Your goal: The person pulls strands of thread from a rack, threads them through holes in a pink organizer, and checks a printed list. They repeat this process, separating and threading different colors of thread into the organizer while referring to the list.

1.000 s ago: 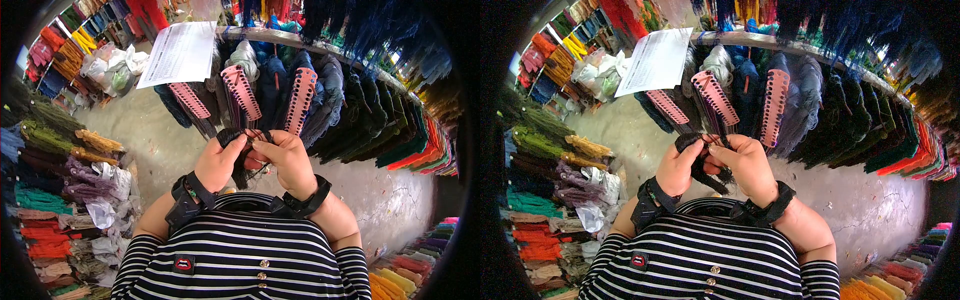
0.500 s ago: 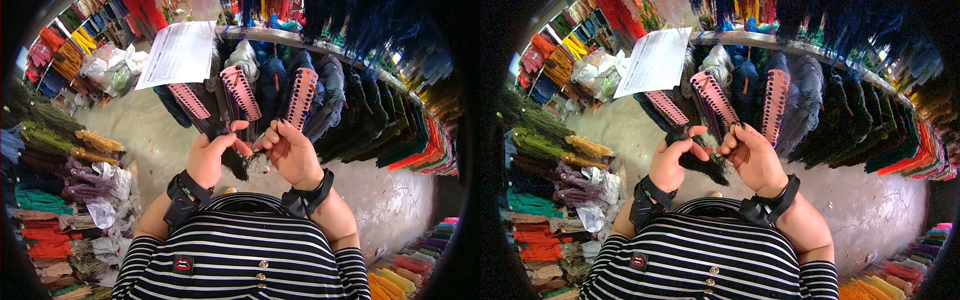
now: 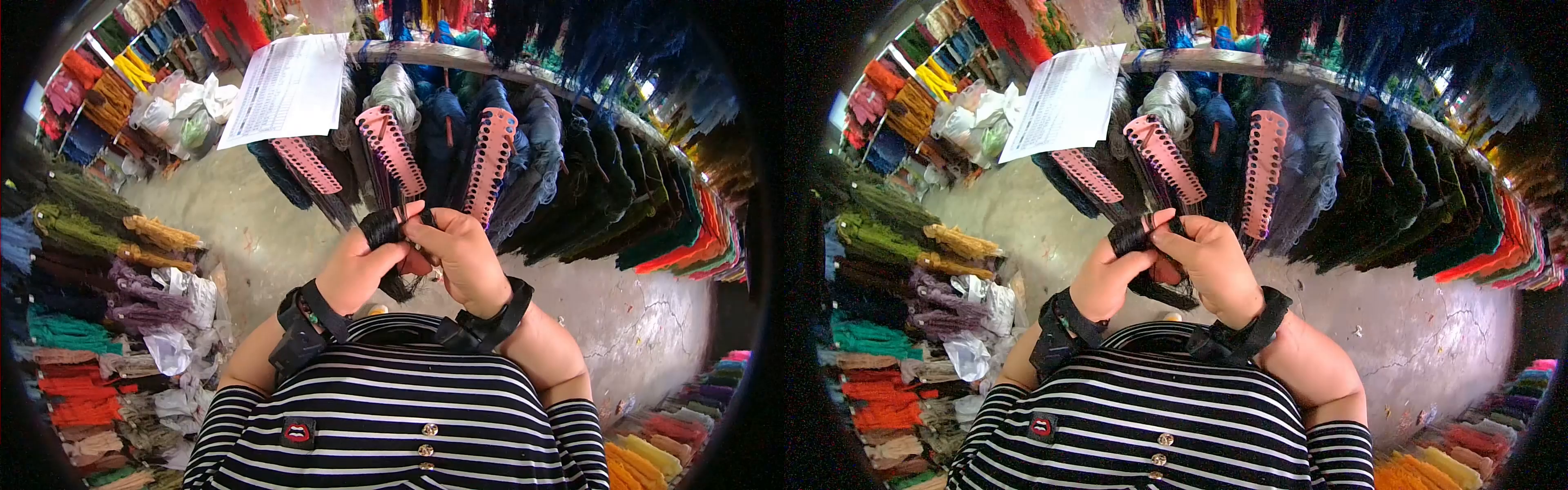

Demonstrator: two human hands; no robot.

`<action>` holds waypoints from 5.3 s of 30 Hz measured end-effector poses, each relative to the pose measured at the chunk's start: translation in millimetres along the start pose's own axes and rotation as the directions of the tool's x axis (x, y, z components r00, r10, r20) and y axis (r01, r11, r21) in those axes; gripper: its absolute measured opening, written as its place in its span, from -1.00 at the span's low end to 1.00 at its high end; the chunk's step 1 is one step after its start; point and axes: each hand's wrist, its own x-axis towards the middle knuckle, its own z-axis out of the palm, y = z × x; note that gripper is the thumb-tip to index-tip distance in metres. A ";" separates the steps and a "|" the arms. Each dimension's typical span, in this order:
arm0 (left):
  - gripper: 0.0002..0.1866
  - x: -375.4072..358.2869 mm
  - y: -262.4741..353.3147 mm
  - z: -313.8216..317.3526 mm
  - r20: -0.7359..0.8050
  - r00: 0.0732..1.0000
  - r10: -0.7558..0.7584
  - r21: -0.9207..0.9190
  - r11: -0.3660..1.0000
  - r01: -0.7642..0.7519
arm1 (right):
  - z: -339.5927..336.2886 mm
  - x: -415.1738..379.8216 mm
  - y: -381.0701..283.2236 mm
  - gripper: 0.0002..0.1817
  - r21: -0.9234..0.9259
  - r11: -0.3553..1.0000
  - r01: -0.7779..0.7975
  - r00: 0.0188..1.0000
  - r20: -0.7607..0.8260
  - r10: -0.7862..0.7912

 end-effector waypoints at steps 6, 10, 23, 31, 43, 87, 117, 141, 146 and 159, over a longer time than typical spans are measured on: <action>-0.61 -1.9 4.3 -4.8 -0.067 0.992 0.110 0.025 0.994 -0.109 | 11.1 -4.9 -13.7 -0.87 0.156 0.988 0.012 0.999 0.040 -0.019; -0.60 -0.8 12.2 -15.8 -0.074 0.988 0.136 0.145 0.982 -0.124 | -0.2 -1.1 -15.3 -0.85 0.474 0.880 0.019 0.999 -0.039 -0.001; -0.44 0.1 0.2 -0.7 0.081 0.997 -0.004 -0.015 1.000 0.005 | -2.6 0.3 2.8 -0.84 -0.027 1.000 -0.002 0.999 0.051 0.003; -0.50 -0.8 7.4 -4.9 0.095 0.993 -0.065 -0.169 0.982 0.081 | -2.8 -5.8 -4.0 -0.87 0.003 1.000 0.016 0.996 0.084 -0.017; -0.54 1.2 2.1 -2.7 0.090 0.994 -0.056 -0.062 0.996 0.062 | 2.6 -10.3 -10.3 -0.83 -0.101 0.994 0.029 0.999 0.028 -0.026; -0.46 -0.3 9.8 2.4 0.069 0.996 -0.056 -0.038 0.998 0.059 | 0.5 -1.1 1.8 -0.81 -0.083 0.994 0.071 0.997 -0.014 -0.073; -0.54 3.9 2.2 -4.5 0.044 0.999 -0.028 -0.105 0.994 0.032 | 2.9 -4.7 -4.1 -0.82 0.078 0.992 0.095 0.995 -0.015 -0.094; -0.47 0.0 5.1 -10.0 0.109 0.987 -0.120 -0.041 0.991 0.125 | 1.4 -6.8 1.0 -0.83 -0.046 0.996 0.077 0.997 0.026 -0.076; -0.50 -0.9 5.0 -7.6 0.075 0.991 -0.108 -0.070 0.991 0.113 | 2.5 -8.8 -1.2 -0.81 -0.030 0.996 0.089 0.994 0.073 -0.086; -0.60 -3.6 6.7 -1.5 -0.046 0.999 -0.011 -0.064 0.998 0.008 | 5.4 -11.4 2.1 -0.90 0.164 0.985 0.053 0.998 0.025 -0.058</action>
